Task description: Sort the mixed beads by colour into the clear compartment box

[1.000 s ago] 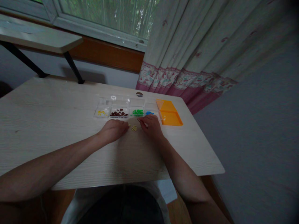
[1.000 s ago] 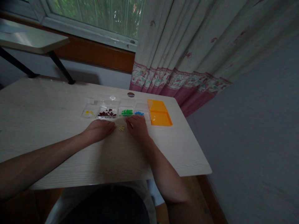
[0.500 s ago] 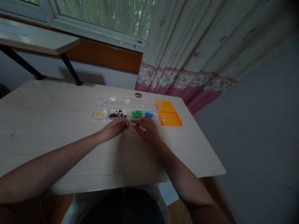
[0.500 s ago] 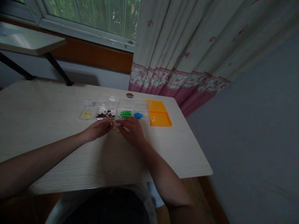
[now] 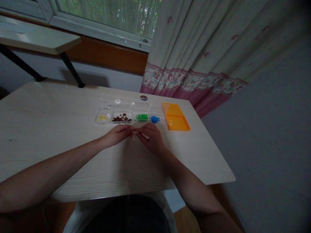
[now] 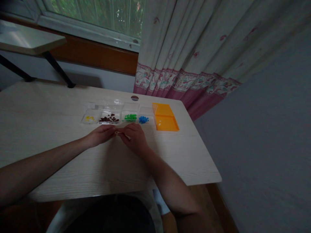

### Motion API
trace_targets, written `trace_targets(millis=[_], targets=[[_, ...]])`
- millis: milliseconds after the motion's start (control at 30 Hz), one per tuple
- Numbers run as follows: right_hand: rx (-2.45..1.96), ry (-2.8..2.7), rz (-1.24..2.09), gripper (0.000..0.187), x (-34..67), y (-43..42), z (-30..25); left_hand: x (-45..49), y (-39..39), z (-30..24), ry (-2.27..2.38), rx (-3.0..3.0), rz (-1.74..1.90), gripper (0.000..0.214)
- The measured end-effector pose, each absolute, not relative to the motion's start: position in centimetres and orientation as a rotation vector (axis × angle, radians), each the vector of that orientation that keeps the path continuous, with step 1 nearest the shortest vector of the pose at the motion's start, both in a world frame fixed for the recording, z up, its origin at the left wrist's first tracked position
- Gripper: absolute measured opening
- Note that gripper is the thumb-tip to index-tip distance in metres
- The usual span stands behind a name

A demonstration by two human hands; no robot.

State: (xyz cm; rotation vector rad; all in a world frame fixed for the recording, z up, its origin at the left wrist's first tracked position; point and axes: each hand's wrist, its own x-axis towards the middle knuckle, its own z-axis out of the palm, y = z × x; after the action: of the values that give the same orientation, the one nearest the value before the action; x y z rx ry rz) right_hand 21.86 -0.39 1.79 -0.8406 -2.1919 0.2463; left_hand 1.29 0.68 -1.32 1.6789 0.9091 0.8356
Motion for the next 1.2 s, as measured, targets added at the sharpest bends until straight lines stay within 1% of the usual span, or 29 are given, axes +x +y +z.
trace_targets(millis=[167, 400, 567, 667, 833, 933, 1067, 1200], targets=[[-0.818, -2.162, 0.233, 0.015, 21.9, -0.4, 1.7, 1.5, 0.6, -1.2, 0.926, 1.676, 0.824, 0.052], [-0.827, -2.167, 0.221, 0.018, 21.9, -0.3, 1.5, 1.5, 0.4, -0.8, 0.911, 1.647, 0.816, 0.05], [-0.864, -2.189, 0.109, 0.017, 22.9, 0.4, 1.7, 1.9, 0.3, -0.8, 0.855, 1.429, 0.887, 0.047], [-1.065, -2.136, -0.057, 0.017, 24.9, 1.7, 2.2, 2.1, 0.5, -1.0, 0.831, 1.223, 0.98, 0.043], [-1.675, -1.921, -0.291, 0.022, 29.4, 3.7, 3.3, 2.2, 0.6, -1.0, 0.833, 1.132, 1.012, 0.042], [-1.939, -1.794, -0.324, 0.024, 31.1, 4.2, 3.3, 2.2, 0.5, -0.9, 0.852, 1.151, 1.005, 0.042], [-2.121, -1.74, -0.301, 0.026, 31.9, 4.5, 2.6, 2.1, 0.5, -1.0, 0.949, 1.233, 1.068, 0.042], [-2.21, -1.758, -0.276, 0.027, 31.8, 4.7, 2.3, 1.7, 0.5, -0.9, 1.181, 1.635, 1.165, 0.041]])
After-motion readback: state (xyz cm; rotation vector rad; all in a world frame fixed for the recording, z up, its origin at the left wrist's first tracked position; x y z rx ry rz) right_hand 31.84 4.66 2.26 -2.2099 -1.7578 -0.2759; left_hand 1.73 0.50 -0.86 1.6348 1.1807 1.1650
